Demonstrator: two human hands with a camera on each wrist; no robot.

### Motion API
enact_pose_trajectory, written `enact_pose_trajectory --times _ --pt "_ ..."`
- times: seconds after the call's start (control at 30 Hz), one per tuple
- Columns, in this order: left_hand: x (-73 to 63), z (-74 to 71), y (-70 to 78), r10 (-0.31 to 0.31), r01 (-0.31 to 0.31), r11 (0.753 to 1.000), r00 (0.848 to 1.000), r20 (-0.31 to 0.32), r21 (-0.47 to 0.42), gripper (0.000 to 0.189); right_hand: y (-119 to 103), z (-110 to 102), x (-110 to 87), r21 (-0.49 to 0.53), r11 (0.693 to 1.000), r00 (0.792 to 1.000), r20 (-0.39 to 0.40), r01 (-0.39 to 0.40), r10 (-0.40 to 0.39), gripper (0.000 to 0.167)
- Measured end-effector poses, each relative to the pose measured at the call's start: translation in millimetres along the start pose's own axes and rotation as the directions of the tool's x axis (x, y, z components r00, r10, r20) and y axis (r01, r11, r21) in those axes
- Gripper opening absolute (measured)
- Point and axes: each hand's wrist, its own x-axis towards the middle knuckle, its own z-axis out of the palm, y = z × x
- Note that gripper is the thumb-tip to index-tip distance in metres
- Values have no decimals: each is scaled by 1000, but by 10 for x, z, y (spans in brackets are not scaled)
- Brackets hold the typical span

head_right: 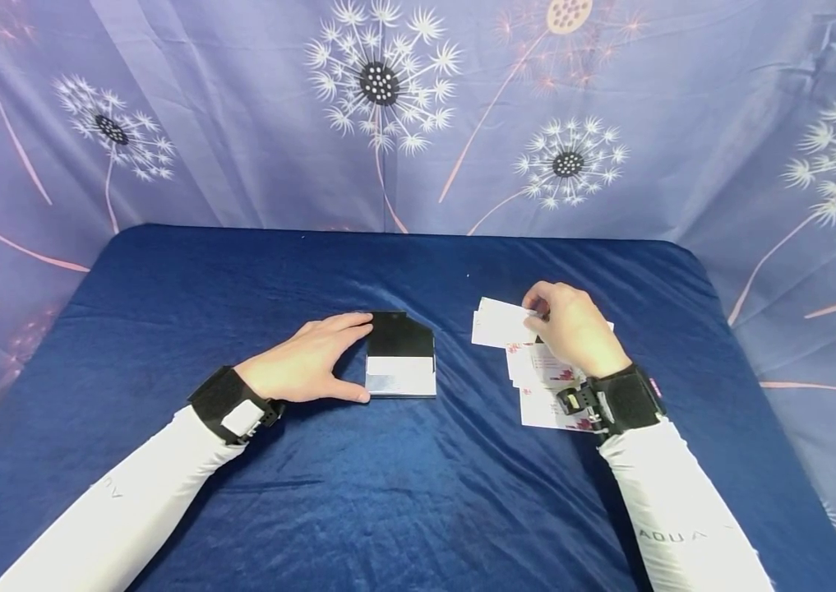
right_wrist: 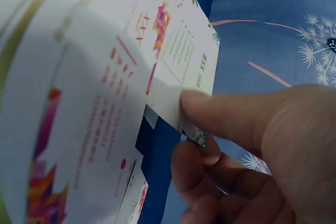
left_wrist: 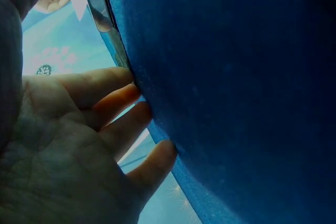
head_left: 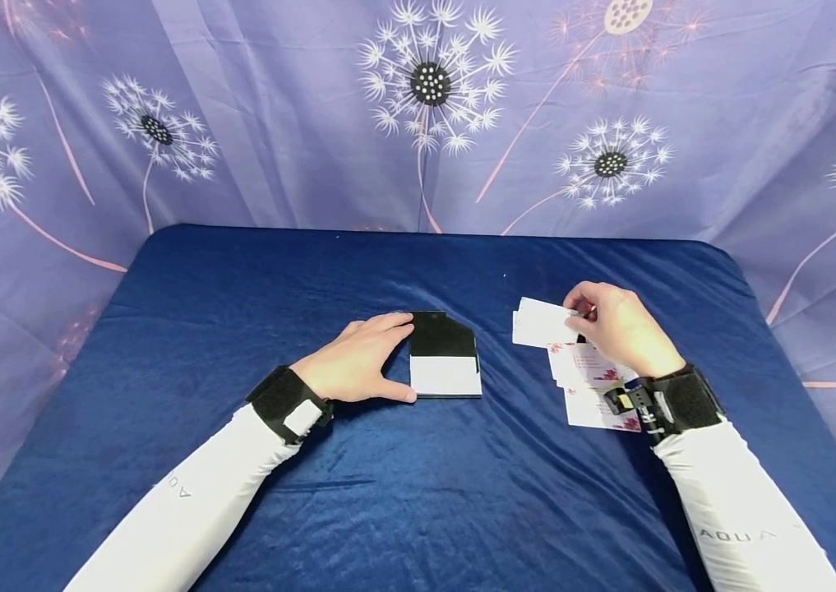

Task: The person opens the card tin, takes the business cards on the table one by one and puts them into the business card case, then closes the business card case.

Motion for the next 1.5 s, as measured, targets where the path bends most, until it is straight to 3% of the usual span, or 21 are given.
enact_pose_trajectory --times 0.4,0.9,1.2,1.5 --pt "-1 19 -5 -5 5 1000 1000 11 -1 105 -31 -89 -36 123 992 999 46 -30 24 11" --pt "3 24 -7 -16 16 1000 1000 26 -6 105 -192 -154 -4 127 991 999 28 -47 44 11" --pt "12 -10 -7 -16 16 1000 1000 25 -1 105 -378 -212 93 182 983 999 37 -21 15 12" --pt "19 -7 -4 -22 23 1000 999 28 -11 106 -530 -134 238 229 973 999 45 -12 2 12"
